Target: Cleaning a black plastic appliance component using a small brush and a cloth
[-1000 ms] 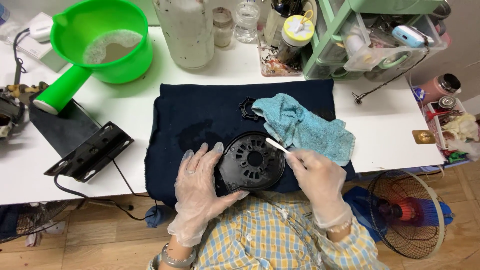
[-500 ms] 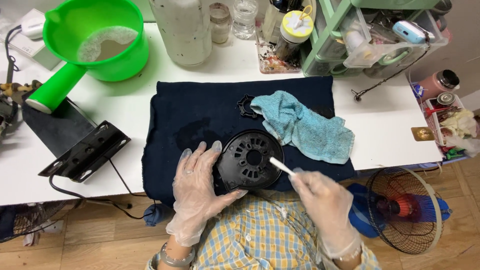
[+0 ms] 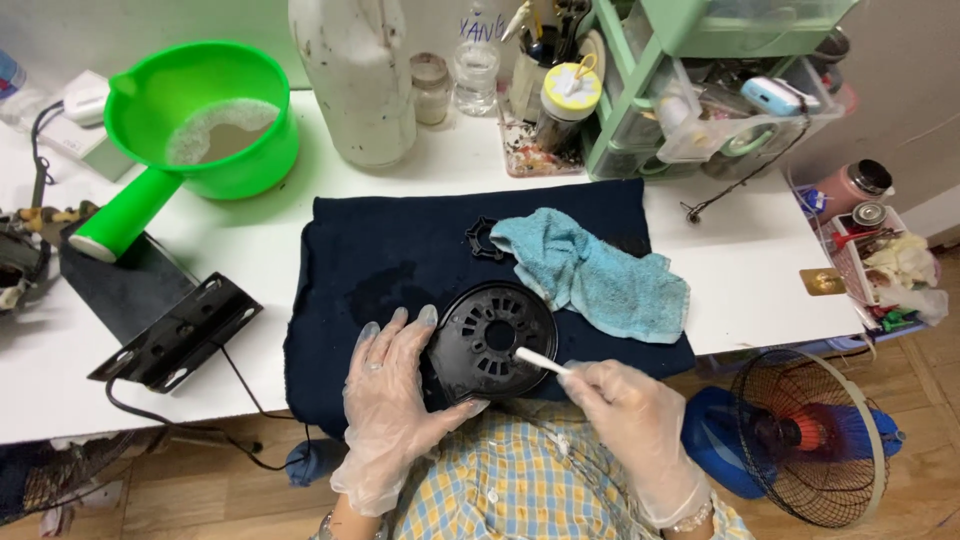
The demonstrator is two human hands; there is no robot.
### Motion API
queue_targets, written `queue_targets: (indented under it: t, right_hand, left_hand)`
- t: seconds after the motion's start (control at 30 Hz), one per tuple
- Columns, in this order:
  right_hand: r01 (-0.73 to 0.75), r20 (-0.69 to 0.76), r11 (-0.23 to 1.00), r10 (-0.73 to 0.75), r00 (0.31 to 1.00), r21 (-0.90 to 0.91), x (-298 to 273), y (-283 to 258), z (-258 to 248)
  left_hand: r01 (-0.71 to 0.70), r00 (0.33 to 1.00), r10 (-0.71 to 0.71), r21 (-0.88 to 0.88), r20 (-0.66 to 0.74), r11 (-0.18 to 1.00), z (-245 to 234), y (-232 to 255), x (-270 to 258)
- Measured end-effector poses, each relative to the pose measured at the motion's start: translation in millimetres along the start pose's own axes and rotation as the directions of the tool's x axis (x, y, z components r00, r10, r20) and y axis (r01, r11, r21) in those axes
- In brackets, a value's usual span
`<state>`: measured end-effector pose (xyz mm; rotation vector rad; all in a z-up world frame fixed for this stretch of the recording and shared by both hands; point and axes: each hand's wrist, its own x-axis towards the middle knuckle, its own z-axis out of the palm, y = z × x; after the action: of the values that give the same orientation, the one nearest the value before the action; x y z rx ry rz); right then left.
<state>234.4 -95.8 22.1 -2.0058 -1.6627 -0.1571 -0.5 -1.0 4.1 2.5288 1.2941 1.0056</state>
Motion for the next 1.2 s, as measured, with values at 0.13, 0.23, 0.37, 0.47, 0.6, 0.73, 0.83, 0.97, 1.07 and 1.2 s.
queue_targets:
  t: [0.13,0.23,0.37,0.47,0.6,0.73,0.83,0.97,1.07,1.2]
  right_hand:
    - [-0.058,0.015,0.998,0.058,0.998,0.019,-1.7,5.4,-1.8]
    - [-0.013,0.058,1.0,0.012,0.998,0.006,-6.7,3.3,1.9]
    - [0.112,0.142,0.994,-0.113,0.983,0.012,-4.8,1.0,6.5]
    - [0.177,0.167,0.982,-0.186,0.968,0.07,-2.7,-13.8,12.2]
    - [0.241,0.092,0.97,-0.241,0.966,0.011,10.3,-32.7,18.1]
    - [0.241,0.308,0.97,-0.223,0.925,-0.024,34.4,-41.7,30.4]
    - [0.247,0.263,0.967,-0.221,0.939,-0.067,49.2,-38.6,43.8]
    - [0.227,0.226,0.974,-0.224,0.948,0.009,49.3,-44.0,38.7]
    - [0.272,0.311,0.957,-0.289,0.905,0.098,37.0,-51.2,25.2]
    - [0.269,0.339,0.956,-0.294,0.893,0.121,29.7,-48.5,15.7]
  left_hand:
    - [0.013,1.0,-0.013,0.008,0.006,1.0,0.0,2.1,0.5]
    - [-0.016,0.999,0.018,0.04,-0.045,0.999,3.8,0.1,-1.3]
    - [0.0,1.0,0.001,0.028,-0.023,1.0,2.6,1.4,-1.9]
    - [-0.004,1.0,0.005,0.027,-0.025,1.0,2.2,2.0,-1.4]
    - [0.04,0.998,-0.042,0.051,0.041,0.998,4.7,0.1,-2.6]
    - [0.036,0.998,-0.039,0.066,0.048,0.997,8.8,-3.5,-5.1]
    - [0.027,0.999,-0.028,0.06,0.019,0.998,7.9,-2.9,-4.9]
    - [0.052,0.998,-0.053,0.037,0.045,0.998,10.2,-5.6,-6.3]
    - [0.041,0.998,-0.043,0.043,0.039,0.998,11.1,-5.7,-5.5]
    - [0.019,1.0,-0.019,0.036,0.003,0.999,8.5,-3.2,-4.0]
